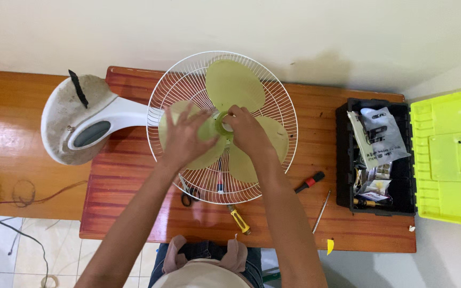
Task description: The person reassembles an electric fan on a wooden table. They attach the front wire cage to the motor housing, then mount the fan blades onto the motor shaft and secure them with a plastic nut. Finally, they attach the rear wire cage to complete the assembly.
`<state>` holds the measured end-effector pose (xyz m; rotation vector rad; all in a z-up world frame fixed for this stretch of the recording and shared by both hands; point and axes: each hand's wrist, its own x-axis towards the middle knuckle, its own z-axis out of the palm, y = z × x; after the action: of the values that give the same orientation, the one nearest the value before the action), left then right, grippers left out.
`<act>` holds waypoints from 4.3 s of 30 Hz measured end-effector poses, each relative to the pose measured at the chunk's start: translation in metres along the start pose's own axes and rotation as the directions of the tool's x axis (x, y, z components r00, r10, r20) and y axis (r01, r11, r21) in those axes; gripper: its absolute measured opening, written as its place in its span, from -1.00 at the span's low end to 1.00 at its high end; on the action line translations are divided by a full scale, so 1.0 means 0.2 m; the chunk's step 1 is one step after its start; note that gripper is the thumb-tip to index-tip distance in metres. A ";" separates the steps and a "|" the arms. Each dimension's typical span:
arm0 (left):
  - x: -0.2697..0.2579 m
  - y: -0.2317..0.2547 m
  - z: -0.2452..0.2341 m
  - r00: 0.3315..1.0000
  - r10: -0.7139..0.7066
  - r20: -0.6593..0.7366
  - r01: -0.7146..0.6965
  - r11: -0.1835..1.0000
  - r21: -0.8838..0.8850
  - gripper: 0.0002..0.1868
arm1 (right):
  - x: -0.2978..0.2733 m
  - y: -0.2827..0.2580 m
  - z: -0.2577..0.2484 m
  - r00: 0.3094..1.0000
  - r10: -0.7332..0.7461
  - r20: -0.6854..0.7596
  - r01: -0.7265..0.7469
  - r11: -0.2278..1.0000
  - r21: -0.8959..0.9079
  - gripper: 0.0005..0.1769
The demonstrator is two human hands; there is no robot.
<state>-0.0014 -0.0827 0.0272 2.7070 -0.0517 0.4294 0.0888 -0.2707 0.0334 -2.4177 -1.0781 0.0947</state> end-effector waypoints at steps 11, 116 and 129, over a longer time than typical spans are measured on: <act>0.04 0.18 0.14 0.978 -0.196 0.069 0.201 0.976 -0.087 -0.13 | 0.06 0.03 0.12 0.961 0.270 0.062 -0.262 0.958 -0.119 -0.69; 0.05 0.23 0.27 0.922 -0.386 -0.022 0.376 0.908 -0.186 -0.21 | 0.03 0.13 0.13 0.996 -0.055 -0.066 0.061 0.995 0.083 -0.78; 0.07 0.22 0.30 0.925 -0.381 0.008 0.380 0.923 -0.060 -0.19 | -0.83 0.63 0.02 0.429 0.664 -0.612 -0.593 0.718 0.363 -0.82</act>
<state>0.0254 -0.1468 -0.0038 2.5708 0.4496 0.3079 0.0593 -0.4602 -0.0510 -2.2832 0.2329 -0.5114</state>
